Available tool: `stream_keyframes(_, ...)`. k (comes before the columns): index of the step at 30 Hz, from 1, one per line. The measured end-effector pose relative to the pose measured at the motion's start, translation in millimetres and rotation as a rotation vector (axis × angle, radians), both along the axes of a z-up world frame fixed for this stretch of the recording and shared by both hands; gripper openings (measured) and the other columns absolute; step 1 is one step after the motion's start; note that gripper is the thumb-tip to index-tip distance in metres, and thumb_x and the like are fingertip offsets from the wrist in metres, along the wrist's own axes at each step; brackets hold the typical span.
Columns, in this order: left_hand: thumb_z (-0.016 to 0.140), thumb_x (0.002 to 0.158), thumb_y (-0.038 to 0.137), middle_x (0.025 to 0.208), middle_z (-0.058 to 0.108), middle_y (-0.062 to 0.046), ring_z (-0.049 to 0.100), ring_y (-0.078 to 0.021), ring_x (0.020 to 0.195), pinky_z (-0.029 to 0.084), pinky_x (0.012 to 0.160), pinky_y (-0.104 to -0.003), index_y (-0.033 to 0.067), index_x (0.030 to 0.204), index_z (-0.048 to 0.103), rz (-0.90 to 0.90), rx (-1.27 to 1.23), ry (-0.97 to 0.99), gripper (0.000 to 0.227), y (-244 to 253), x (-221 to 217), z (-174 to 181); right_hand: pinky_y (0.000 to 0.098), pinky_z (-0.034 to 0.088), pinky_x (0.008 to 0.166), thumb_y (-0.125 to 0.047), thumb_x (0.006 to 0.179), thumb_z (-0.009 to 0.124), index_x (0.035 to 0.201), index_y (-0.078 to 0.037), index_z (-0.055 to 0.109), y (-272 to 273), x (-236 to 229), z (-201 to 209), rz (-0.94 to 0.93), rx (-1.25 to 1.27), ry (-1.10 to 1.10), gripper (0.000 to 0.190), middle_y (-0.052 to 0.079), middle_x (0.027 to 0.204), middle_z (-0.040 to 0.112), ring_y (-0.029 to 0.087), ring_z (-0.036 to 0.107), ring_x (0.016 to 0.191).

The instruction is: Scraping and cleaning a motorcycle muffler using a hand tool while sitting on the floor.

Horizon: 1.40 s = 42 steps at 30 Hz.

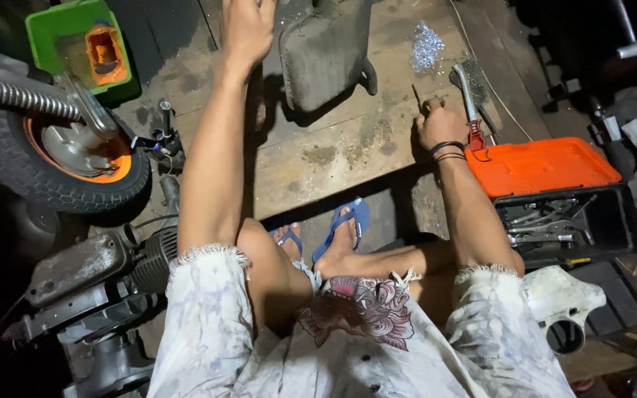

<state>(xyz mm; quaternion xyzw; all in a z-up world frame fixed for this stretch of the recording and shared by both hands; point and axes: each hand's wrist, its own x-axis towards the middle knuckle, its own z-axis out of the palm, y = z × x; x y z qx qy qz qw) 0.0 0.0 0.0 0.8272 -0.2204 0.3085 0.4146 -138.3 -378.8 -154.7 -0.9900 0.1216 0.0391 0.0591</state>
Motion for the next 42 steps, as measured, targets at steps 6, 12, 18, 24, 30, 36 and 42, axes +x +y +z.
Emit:
stream_keyframes(6,0.073,0.101,0.026,0.107,0.078,-0.022,0.071,-0.0270,0.071,0.060,0.070,-0.044,-0.0017,0.127,0.062,-0.141,0.027,0.086,0.039,23.7,-17.8,4.5,0.0447,0.053,0.084,-0.031,0.098,0.069,0.121,-0.014,0.073,45.0,8.6,47.4,0.011,0.313,-0.212,0.029,0.010,0.114,0.071,0.029,0.066,0.098)
stream_keyframes(12,0.084,0.093,0.025,0.100,0.078,-0.019,0.073,-0.0345,0.079,0.057,0.070,-0.046,-0.0026,0.116,0.071,-0.148,0.122,0.089,0.038,33.6,-52.4,28.6,0.0390,0.053,0.069,-0.020,0.095,0.072,0.111,-0.005,0.077,64.4,7.9,72.2,0.190,0.427,-0.412,0.023,0.013,0.093,0.071,0.026,0.066,0.073)
stream_keyframes(18,0.084,0.098,0.031,0.102,0.078,-0.020,0.076,-0.0351,0.081,0.059,0.070,-0.046,-0.0036,0.115,0.070,-0.171,0.110,0.049,0.041,43.6,-45.1,9.0,0.0409,0.053,0.069,-0.024,0.097,0.071,0.114,-0.008,0.076,87.1,-3.6,82.4,0.232,0.395,-0.393,0.024,0.010,0.095,0.070,0.028,0.065,0.076)
stream_keyframes(24,0.083,0.096,0.045,0.104,0.077,-0.020,0.075,-0.0345,0.084,0.060,0.070,-0.044,-0.0026,0.116,0.069,-0.060,0.060,0.135,0.053,70.2,-35.4,-32.8,0.0407,0.052,0.070,-0.028,0.097,0.071,0.112,-0.011,0.077,71.8,-7.3,59.7,0.223,0.335,-0.328,0.024,0.008,0.101,0.072,0.027,0.066,0.079)
stream_keyframes(30,0.085,0.089,0.015,0.113,0.077,-0.019,0.075,-0.0309,0.095,0.059,0.082,-0.040,-0.0057,0.123,0.068,-0.185,-0.012,0.253,0.044,84.2,-37.1,-42.5,0.0432,0.052,0.075,-0.024,0.098,0.069,0.120,-0.009,0.074,65.6,-8.5,60.4,0.194,0.346,-0.240,0.027,0.013,0.106,0.070,0.031,0.066,0.081)
stream_keyframes(36,0.087,0.086,0.008,0.115,0.077,-0.018,0.077,-0.0278,0.094,0.062,0.083,-0.038,-0.0025,0.128,0.066,-0.178,-0.055,0.389,0.048,83.7,-34.4,-38.6,0.0435,0.052,0.077,-0.024,0.098,0.070,0.118,-0.008,0.074,66.3,-8.6,58.3,0.194,0.343,-0.244,0.026,0.014,0.103,0.070,0.033,0.065,0.085)
stream_keyframes(42,0.086,0.083,0.011,0.114,0.075,-0.016,0.076,-0.0283,0.090,0.063,0.080,-0.043,0.0020,0.124,0.066,-0.237,-0.023,0.451,0.046,84.6,-35.8,-32.7,0.0400,0.052,0.074,-0.023,0.098,0.070,0.118,-0.010,0.075,79.8,-1.1,73.6,0.197,0.393,-0.257,0.025,0.009,0.101,0.068,0.025,0.064,0.077)
